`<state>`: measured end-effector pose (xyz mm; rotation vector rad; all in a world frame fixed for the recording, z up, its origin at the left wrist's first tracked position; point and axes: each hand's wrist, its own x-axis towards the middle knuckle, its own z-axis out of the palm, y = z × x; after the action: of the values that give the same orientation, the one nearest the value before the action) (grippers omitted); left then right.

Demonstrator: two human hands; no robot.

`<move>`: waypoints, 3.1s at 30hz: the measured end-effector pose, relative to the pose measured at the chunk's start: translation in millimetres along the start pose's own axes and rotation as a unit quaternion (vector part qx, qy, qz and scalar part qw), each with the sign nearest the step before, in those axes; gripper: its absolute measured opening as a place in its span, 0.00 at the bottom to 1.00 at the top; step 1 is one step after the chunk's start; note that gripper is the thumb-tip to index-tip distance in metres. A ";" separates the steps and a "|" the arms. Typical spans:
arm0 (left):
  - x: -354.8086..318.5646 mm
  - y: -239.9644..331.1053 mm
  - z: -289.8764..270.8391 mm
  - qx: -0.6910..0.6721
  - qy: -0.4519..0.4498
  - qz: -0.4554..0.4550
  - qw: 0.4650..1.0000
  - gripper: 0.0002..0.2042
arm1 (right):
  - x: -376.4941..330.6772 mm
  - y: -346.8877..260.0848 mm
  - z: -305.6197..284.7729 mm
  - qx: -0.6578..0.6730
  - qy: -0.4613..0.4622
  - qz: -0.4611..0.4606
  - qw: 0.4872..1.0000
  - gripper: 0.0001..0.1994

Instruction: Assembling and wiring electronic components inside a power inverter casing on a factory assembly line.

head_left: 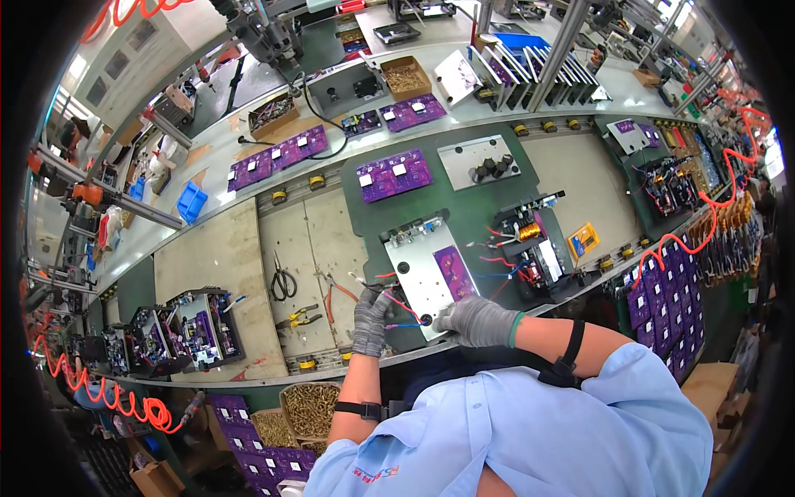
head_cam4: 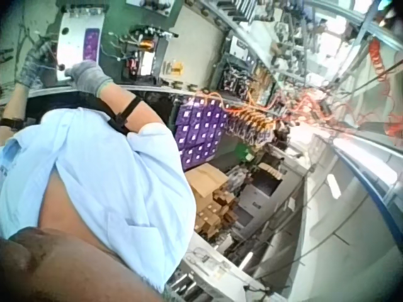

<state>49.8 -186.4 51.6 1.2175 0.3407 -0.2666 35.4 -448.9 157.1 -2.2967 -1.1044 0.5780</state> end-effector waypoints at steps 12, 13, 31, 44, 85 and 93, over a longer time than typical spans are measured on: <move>50.3 53.1 -5.6 -0.056 0.037 -0.008 0.998 0.17 | 57.7 -23.1 -56.3 0.141 0.002 0.108 0.984 0.19; 50.3 56.6 -5.9 -0.028 -0.011 -0.005 1.000 0.17 | 69.6 -26.0 -61.3 0.131 0.046 0.080 0.987 0.19; 30.2 75.7 8.2 -0.081 -0.201 -0.025 0.976 0.11 | 121.8 -18.3 -73.4 -0.084 0.169 0.155 0.970 0.13; 60.7 31.8 -2.9 -0.021 -0.144 -0.159 0.976 0.13 | 93.3 15.6 -42.7 -0.042 -0.056 0.271 0.960 0.27; 88.9 33.6 -12.0 -0.128 -0.312 -0.241 0.910 0.20 | 111.0 21.4 -56.8 -0.046 -0.121 0.263 0.956 0.35; 83.8 48.6 4.3 0.034 -0.259 -0.154 0.953 0.22 | 105.0 26.8 -53.1 -0.040 -0.106 0.257 0.960 0.33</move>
<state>145.7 -176.2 62.0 1.1120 0.0598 -0.8557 142.0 -393.0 165.9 -2.6523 -0.6125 1.0102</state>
